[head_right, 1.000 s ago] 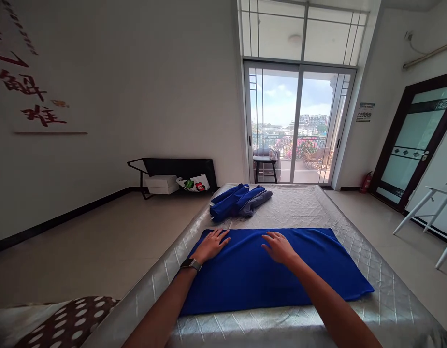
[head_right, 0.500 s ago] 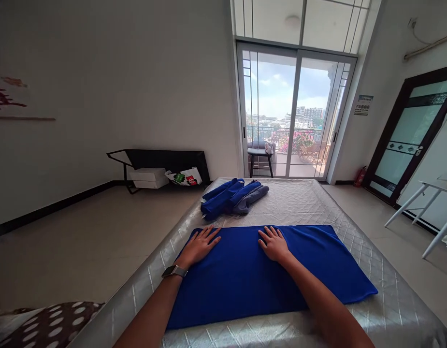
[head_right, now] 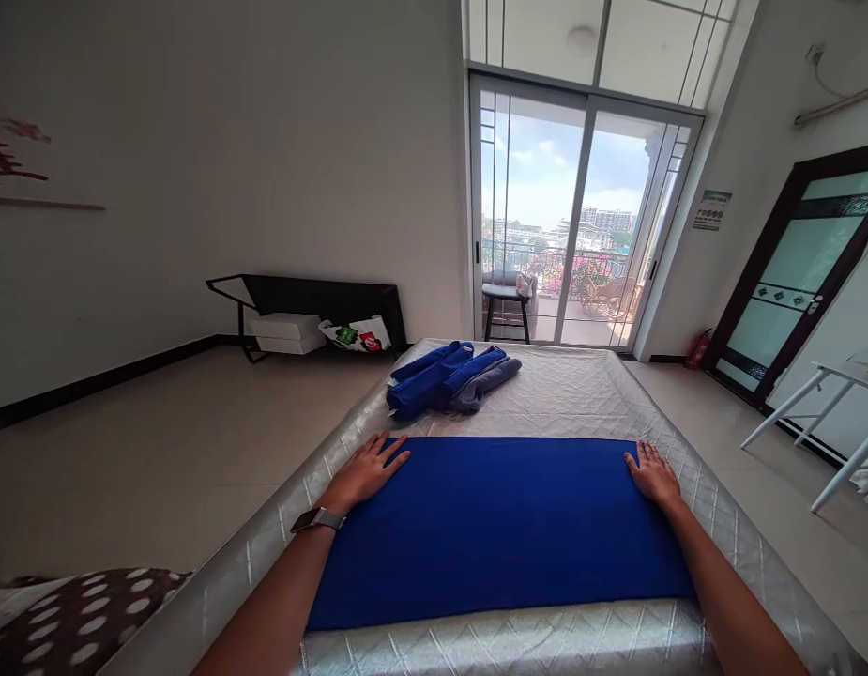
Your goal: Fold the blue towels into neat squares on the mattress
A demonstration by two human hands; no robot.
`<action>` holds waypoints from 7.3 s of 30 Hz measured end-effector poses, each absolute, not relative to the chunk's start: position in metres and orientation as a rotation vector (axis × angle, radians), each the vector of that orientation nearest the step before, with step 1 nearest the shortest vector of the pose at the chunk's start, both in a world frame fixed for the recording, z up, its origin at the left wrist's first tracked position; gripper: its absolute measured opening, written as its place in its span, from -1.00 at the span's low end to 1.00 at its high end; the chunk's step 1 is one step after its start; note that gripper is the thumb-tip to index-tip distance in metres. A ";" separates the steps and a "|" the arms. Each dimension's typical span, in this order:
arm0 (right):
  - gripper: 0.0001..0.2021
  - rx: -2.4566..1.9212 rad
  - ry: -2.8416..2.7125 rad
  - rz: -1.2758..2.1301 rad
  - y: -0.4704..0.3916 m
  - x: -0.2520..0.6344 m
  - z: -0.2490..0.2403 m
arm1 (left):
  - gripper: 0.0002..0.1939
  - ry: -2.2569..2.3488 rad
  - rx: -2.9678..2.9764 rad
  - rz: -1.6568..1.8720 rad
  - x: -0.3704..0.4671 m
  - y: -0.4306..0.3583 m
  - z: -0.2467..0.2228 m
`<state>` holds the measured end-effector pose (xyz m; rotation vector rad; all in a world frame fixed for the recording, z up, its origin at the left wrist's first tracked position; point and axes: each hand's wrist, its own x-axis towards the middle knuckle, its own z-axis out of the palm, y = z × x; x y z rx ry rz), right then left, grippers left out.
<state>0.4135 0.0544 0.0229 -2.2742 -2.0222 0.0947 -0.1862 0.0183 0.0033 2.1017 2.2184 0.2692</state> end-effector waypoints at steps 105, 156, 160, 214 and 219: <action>-0.22 -2.217 -2.140 0.226 -0.049 0.316 0.026 | -0.35 2.289 2.135 0.186 -0.181 0.018 0.004; -0.40 -1.802 -2.418 0.170 0.011 0.250 0.046 | -0.37 2.321 2.111 0.188 -0.179 0.017 0.003; -0.35 -1.522 -2.637 0.367 0.011 0.196 0.044 | -0.37 2.314 2.112 0.168 -0.181 0.014 0.003; -0.33 -2.274 -2.118 0.169 0.052 0.386 0.031 | -0.37 2.322 2.178 0.135 -0.193 0.017 -0.007; -0.31 -2.256 -2.077 0.231 0.052 0.389 0.029 | -0.36 2.323 2.244 0.049 -0.210 0.020 -0.016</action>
